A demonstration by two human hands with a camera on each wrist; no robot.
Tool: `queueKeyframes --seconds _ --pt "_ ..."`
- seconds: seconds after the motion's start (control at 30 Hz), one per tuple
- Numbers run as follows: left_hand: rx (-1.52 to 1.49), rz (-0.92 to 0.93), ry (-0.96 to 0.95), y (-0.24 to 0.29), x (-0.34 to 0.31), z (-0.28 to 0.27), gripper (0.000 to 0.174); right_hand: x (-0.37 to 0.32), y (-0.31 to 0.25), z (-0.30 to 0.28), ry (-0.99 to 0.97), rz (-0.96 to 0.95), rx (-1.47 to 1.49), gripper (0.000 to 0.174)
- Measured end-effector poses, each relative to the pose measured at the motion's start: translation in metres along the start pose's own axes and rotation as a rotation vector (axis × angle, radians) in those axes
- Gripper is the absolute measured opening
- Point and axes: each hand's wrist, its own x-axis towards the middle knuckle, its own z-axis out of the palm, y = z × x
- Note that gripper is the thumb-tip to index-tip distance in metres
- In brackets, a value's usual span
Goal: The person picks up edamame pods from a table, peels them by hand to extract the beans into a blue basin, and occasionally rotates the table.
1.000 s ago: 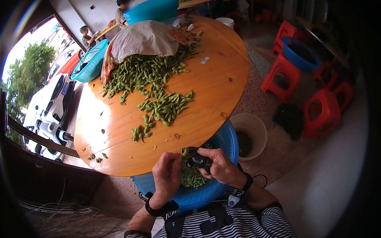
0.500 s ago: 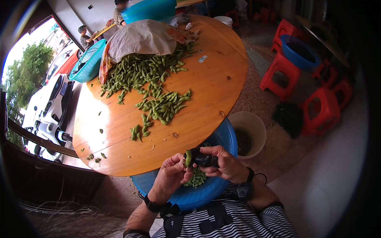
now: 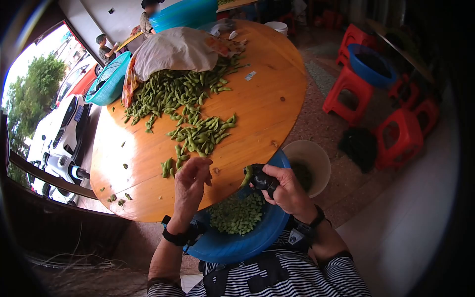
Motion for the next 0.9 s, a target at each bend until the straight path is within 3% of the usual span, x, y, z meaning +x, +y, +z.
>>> queueKeyframes --seconds 0.07,0.13,0.23,0.3,0.37,0.43,0.47,0.5,0.7,0.9 --pt "0.122 0.025 0.04 0.002 0.009 0.0 0.02 0.012 -0.006 0.001 0.07 -0.06 -0.05 0.035" --pt "0.748 0.606 0.301 0.008 0.014 0.003 0.031 0.023 -0.005 -0.005 0.187 -0.208 -0.29 0.033" --pt "0.646 0.515 0.211 0.012 0.0 0.009 0.038 0.028 -0.004 -0.008 0.228 -0.349 -0.374 0.03" --pt "0.715 0.587 0.113 0.007 -0.011 0.001 0.036 0.019 -0.008 -0.009 0.229 -0.302 -0.406 0.027" --pt "0.521 0.3 -0.069 0.004 -0.033 -0.001 0.034 0.008 -0.016 -0.008 0.257 -0.192 -0.354 0.028" --pt "0.542 0.61 -0.25 -0.004 -0.047 0.009 0.034 -0.002 -0.016 -0.011 0.256 -0.202 -0.33 0.03" --pt "0.716 0.691 -0.374 -0.01 -0.054 0.017 0.05 -0.006 -0.015 -0.013 0.263 -0.161 -0.24 0.031" --pt "0.78 0.652 -0.462 -0.016 -0.059 0.028 0.067 -0.006 -0.015 -0.016 0.26 -0.126 -0.154 0.032" --pt "1.012 0.655 -0.41 -0.022 -0.043 0.03 0.083 -0.009 -0.014 -0.021 0.224 -0.154 -0.187 0.03" --pt "1.281 0.343 -0.117 -0.034 -0.072 -0.067 0.08 -0.015 -0.017 -0.027 0.281 -0.122 -0.254 0.03"
